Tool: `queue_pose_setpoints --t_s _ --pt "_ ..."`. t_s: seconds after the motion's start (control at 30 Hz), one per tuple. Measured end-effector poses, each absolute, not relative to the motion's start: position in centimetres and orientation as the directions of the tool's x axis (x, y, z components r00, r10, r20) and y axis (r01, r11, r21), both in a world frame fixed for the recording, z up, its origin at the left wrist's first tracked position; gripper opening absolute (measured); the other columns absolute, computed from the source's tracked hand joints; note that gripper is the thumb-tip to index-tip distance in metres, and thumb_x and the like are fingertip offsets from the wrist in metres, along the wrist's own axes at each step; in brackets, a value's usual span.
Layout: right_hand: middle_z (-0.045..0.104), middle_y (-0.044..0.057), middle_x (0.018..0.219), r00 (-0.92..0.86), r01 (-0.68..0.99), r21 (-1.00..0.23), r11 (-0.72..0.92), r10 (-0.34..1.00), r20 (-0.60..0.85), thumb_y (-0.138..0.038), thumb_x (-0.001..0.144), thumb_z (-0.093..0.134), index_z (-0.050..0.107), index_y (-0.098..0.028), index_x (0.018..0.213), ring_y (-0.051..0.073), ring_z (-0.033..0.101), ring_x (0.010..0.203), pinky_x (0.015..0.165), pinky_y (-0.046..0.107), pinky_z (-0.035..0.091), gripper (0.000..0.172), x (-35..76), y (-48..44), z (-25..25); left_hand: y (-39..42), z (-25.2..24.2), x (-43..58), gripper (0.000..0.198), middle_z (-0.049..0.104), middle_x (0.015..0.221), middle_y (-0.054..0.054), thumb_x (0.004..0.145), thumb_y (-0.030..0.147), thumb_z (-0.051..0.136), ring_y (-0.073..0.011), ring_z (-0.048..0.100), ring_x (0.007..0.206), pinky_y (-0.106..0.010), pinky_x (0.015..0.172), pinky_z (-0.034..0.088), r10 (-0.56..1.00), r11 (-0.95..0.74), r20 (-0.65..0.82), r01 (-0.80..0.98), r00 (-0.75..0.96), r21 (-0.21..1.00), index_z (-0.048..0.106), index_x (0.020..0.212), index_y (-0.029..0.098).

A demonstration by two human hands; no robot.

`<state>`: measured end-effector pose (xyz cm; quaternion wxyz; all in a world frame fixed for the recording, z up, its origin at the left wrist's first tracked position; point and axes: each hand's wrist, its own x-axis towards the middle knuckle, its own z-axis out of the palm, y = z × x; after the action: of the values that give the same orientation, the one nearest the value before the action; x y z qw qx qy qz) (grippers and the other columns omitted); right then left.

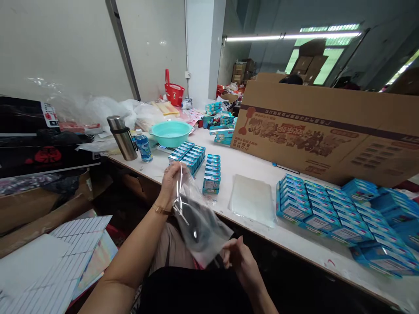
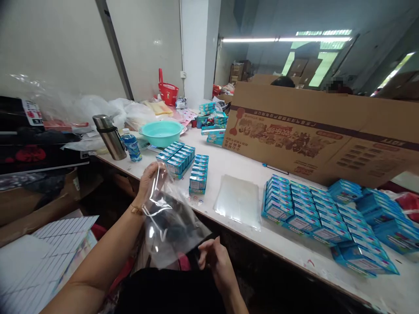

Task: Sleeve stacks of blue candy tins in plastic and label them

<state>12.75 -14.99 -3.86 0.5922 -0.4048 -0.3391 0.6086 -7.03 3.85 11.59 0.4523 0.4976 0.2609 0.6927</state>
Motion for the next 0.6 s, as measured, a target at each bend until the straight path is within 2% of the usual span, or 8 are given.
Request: queue_pose_setpoints --t_s 0.07,0.13,0.23,0.3,0.4,0.47,0.53,0.6 --pt "0.066 0.005 0.064 0.114 -0.245 -0.970 -0.007 0.993 -0.036 -0.076 0.080 0.058 0.072 -0.017 0.090 0.017 0.060 0.057 0.059 0.030 0.048 0.061 13.9 -13.4 -3.7 4.1 11.4 -8.9 0.039 0.045 0.057 0.004 0.065 0.049 0.079 -0.0085 0.041 0.051 -0.022 0.052 0.037 0.875 -0.481 0.473 -0.300 -0.103 0.824 0.055 0.061 0.019" --pt "0.070 0.007 0.081 0.247 0.037 -0.994 0.101 0.963 0.107 -0.068 0.082 0.061 0.069 -0.018 0.109 0.021 0.064 0.073 0.069 0.033 0.051 0.057 14.5 -10.6 -3.0 3.8 11.3 -10.6 0.035 0.042 0.049 0.005 0.068 0.050 0.079 -0.0077 0.033 0.046 -0.022 0.046 0.027 0.873 -0.484 0.488 -0.157 -0.019 0.861 0.066 0.067 0.018" --pt "0.069 0.011 0.104 0.222 0.540 -0.816 0.206 0.901 0.374 -0.049 0.090 0.058 0.064 -0.020 0.123 0.026 0.064 0.097 0.082 0.036 0.049 0.044 14.1 -5.4 -1.2 2.9 11.7 -12.3 0.032 0.043 0.045 0.004 0.075 0.050 0.074 -0.0101 0.034 0.045 -0.024 0.048 0.028 0.849 -0.527 0.520 0.096 0.089 0.844 0.076 0.075 0.017" --pt "0.069 0.012 0.108 0.130 0.753 -0.640 0.154 0.918 0.374 -0.037 0.093 0.054 0.065 -0.022 0.122 0.026 0.063 0.102 0.084 0.034 0.047 0.034 13.2 -2.1 -0.2 2.2 12.4 -13.0 0.028 0.052 0.049 0.001 0.078 0.047 0.071 -0.0148 0.045 0.053 -0.029 0.058 0.039 0.793 -0.606 0.598 0.248 0.116 0.756 0.077 0.074 0.020" --pt "0.072 0.011 0.096 0.150 0.831 -0.557 0.018 0.955 0.255 -0.025 0.092 0.055 0.069 -0.021 0.107 0.026 0.067 0.090 0.075 0.033 0.044 0.021 11.8 1.7 0.3 1.4 13.2 -13.9 0.024 0.067 0.063 -0.004 0.082 0.042 0.067 -0.0240 0.059 0.080 -0.041 0.088 0.044 0.687 -0.693 0.707 0.440 0.165 0.570 0.077 0.068 0.024" --pt "0.072 0.011 0.085 0.189 0.809 -0.588 -0.018 0.954 0.232 -0.021 0.091 0.054 0.069 -0.020 0.092 0.025 0.067 0.083 0.073 0.032 0.042 0.015 11.4 3.3 -0.1 0.9 13.5 -14.5 0.021 0.070 0.070 -0.003 0.082 0.039 0.067 -0.0271 0.061 0.093 -0.051 0.108 0.032 0.636 -0.716 0.749 0.504 0.185 0.483 0.076 0.068 0.027" --pt "0.071 0.010 0.080 0.222 0.771 -0.636 -0.024 0.947 0.234 -0.020 0.090 0.055 0.067 -0.020 0.084 0.024 0.066 0.082 0.073 0.032 0.041 0.013 11.5 4.0 -0.8 0.5 13.7 -15.2 0.020 0.070 0.068 -0.001 0.083 0.036 0.067 -0.0267 0.063 0.094 -0.055 0.117 0.018 0.612 -0.728 0.770 0.509 0.180 0.459 0.075 0.067 0.027" --pt "0.069 0.008 0.078 0.252 0.707 -0.707 0.001 0.934 0.254 -0.021 0.087 0.057 0.064 -0.021 0.081 0.024 0.065 0.083 0.075 0.032 0.041 0.009 11.7 4.1 -1.7 0.0 14.0 -15.9 0.022 0.067 0.061 0.000 0.084 0.035 0.068 -0.0234 0.065 0.084 -0.053 0.119 0.017 0.634 -0.728 0.761 0.441 0.139 0.525 0.074 0.065 0.025"
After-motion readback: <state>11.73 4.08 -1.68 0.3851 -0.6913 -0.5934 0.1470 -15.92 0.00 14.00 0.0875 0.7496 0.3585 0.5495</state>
